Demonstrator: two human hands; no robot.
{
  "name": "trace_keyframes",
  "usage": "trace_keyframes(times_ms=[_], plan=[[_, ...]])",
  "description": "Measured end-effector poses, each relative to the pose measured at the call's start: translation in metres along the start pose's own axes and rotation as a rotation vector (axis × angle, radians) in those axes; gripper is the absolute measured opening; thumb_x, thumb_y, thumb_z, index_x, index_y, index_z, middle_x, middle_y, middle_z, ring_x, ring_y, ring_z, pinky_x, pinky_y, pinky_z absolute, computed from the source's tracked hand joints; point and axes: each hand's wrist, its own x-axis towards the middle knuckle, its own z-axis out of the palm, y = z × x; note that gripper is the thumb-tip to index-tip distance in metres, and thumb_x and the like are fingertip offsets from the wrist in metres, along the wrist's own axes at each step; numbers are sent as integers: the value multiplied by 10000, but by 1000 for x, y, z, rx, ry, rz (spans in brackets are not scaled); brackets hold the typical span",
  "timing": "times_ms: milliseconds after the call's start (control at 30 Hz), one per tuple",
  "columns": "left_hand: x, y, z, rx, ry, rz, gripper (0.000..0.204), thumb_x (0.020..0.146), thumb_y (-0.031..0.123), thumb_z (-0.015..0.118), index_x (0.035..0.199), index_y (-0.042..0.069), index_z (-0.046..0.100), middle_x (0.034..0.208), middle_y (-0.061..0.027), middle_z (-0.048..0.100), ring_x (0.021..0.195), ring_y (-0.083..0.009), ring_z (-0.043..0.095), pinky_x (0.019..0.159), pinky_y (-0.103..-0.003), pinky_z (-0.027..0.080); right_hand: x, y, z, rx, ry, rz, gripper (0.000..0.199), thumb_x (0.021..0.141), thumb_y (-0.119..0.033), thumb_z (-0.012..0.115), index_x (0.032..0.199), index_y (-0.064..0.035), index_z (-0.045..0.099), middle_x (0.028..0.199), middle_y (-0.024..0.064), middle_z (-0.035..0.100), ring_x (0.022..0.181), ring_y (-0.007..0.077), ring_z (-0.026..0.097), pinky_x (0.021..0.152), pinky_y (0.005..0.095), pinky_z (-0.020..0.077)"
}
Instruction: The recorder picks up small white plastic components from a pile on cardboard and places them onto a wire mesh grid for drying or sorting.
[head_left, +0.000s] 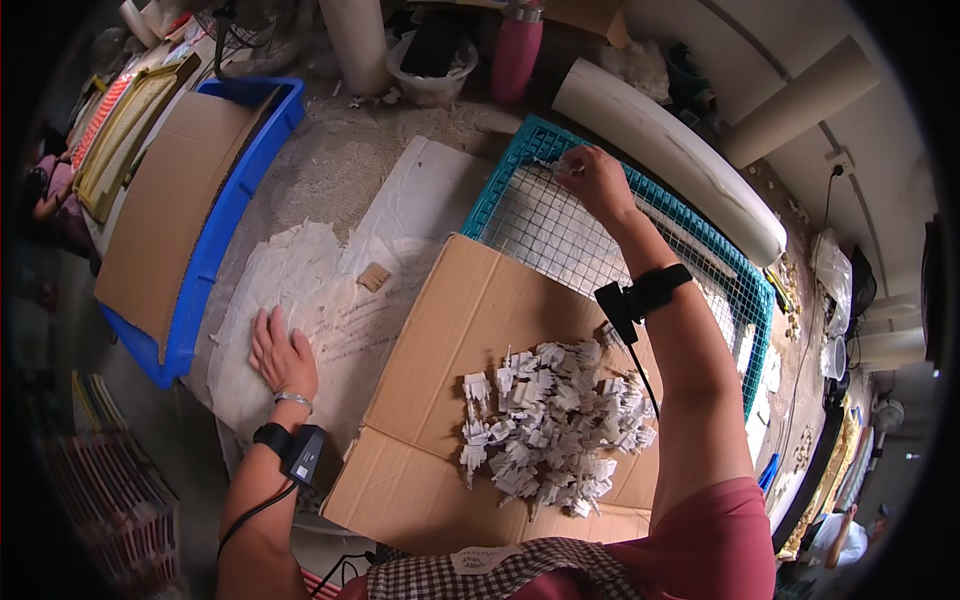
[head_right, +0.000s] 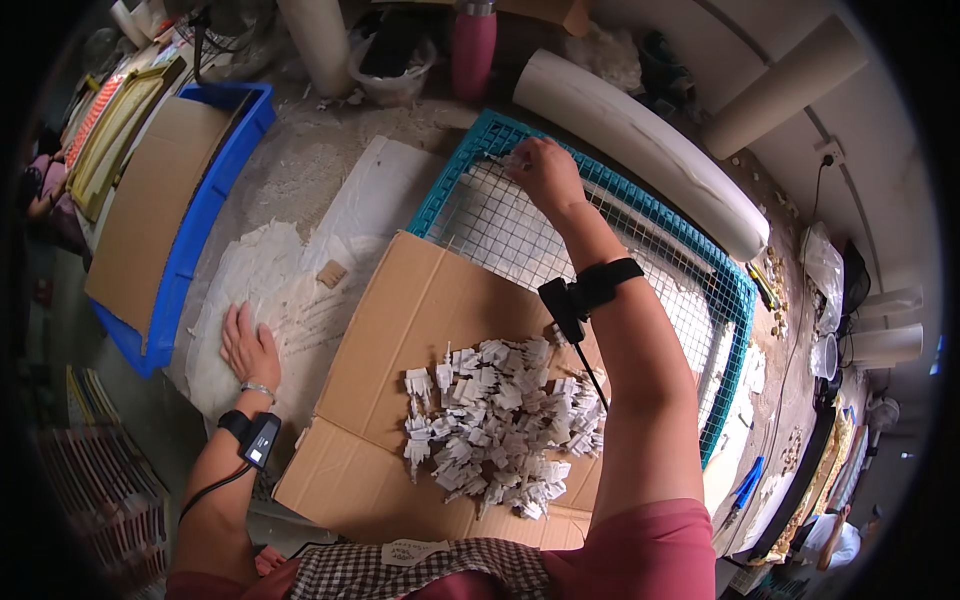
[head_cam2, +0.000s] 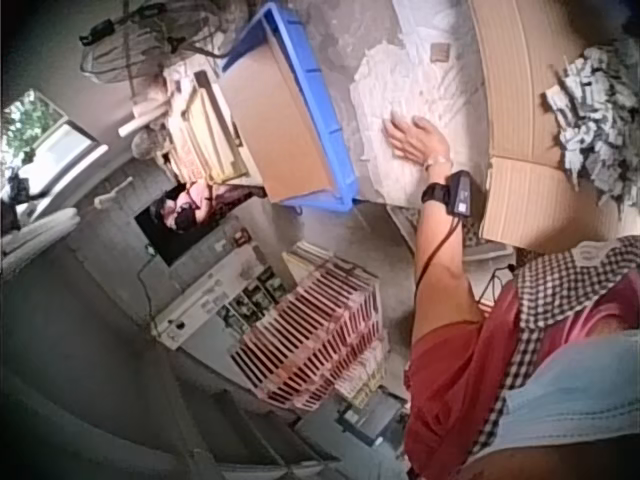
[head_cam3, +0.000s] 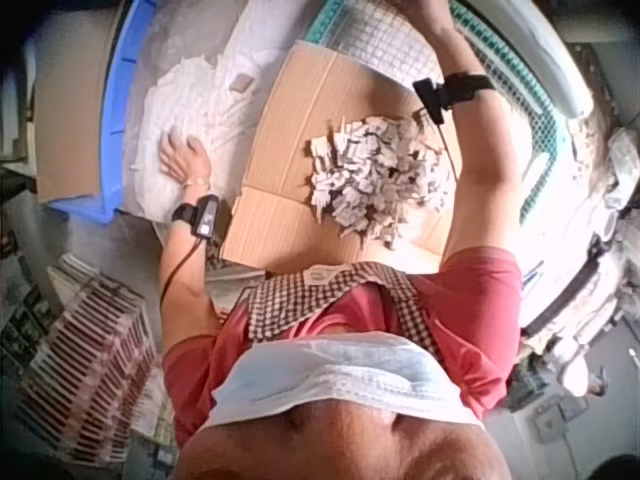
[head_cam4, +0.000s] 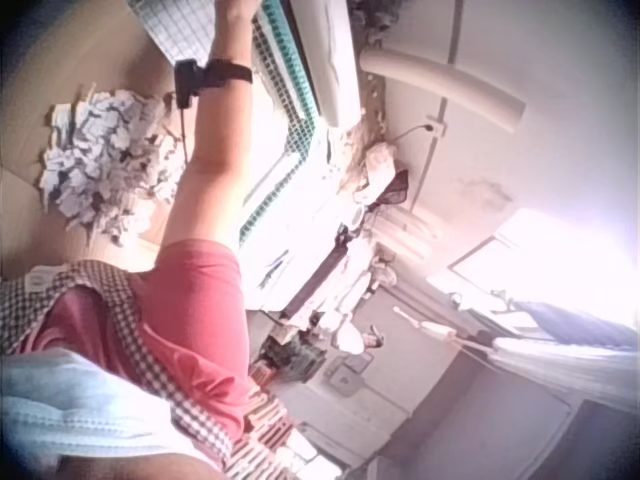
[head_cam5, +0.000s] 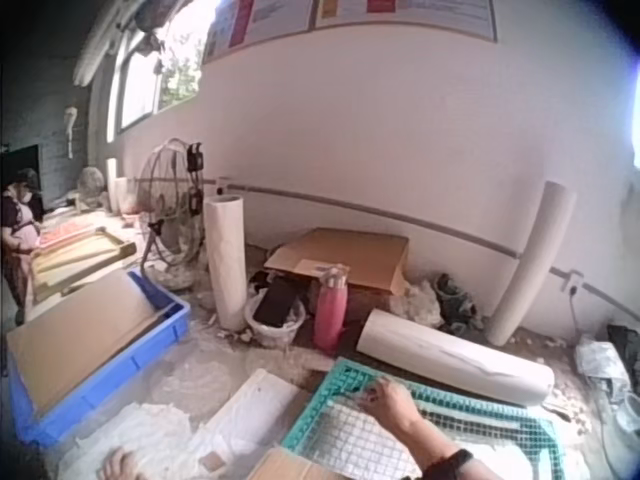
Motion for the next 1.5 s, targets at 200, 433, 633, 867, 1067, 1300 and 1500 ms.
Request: trace_keyframes(times_ms=[200,433,633,867,1067,1300,1500], plan=[[1,-2,-1,2,11,8,480,823,221,503,1282,106,425,1349,-110,378,1277,-300,311,1006,-461,231,-1,-11,-7,-74,-96,-6,291,660,-157,717,898,-25,613,871,147,614,829,312,608,754,369,487],[-1,-3,-3,13,8,2,478,825,225,502,1280,103,425,1347,-111,380,1276,-299,313,1006,-458,231,-12,-11,5,-42,-41,19,291,665,-174,731,883,-40,593,863,129,593,832,315,599,744,382,480],[-4,-5,-4,16,15,7,472,832,230,489,1284,108,422,1351,-106,378,1275,-299,316,1003,-459,238,-17,-13,6,-69,-54,36,327,665,-188,735,919,-46,588,899,126,588,855,320,589,752,382,479],[-1,-7,-3,27,-2,6,462,839,234,494,1284,130,425,1343,-99,388,1261,-291,336,990,-455,263,-32,-27,-26,-41,4,12,460,714,-312,722,1045,-30,573,976,166,585,978,323,548,837,381,456],[3,-2,3,32,40,18,447,851,241,492,1282,145,429,1337,-85,396,1255,-282,343,988,-453,266,-118,-35,-84,-160,-685,166,369,736,-327,711,943,-45,594,797,101,628,757,220,626,652,313,501],[-2,-5,-1,56,11,-7,442,857,244,486,1282,137,431,1347,-84,385,1267,-279,329,986,-468,263,-150,-46,-79,-61,-456,240,266,754,-259,664,885,-40,592,729,110,630,683,260,624,609,335,485],[-3,-3,0,66,-18,-20,441,859,247,485,1284,140,428,1350,-86,383,1266,-282,329,986,-474,261,-146,-26,-76,-156,-374,364,247,834,-260,573,957,-48,599,817,136,637,723,277,628,660,355,496]])
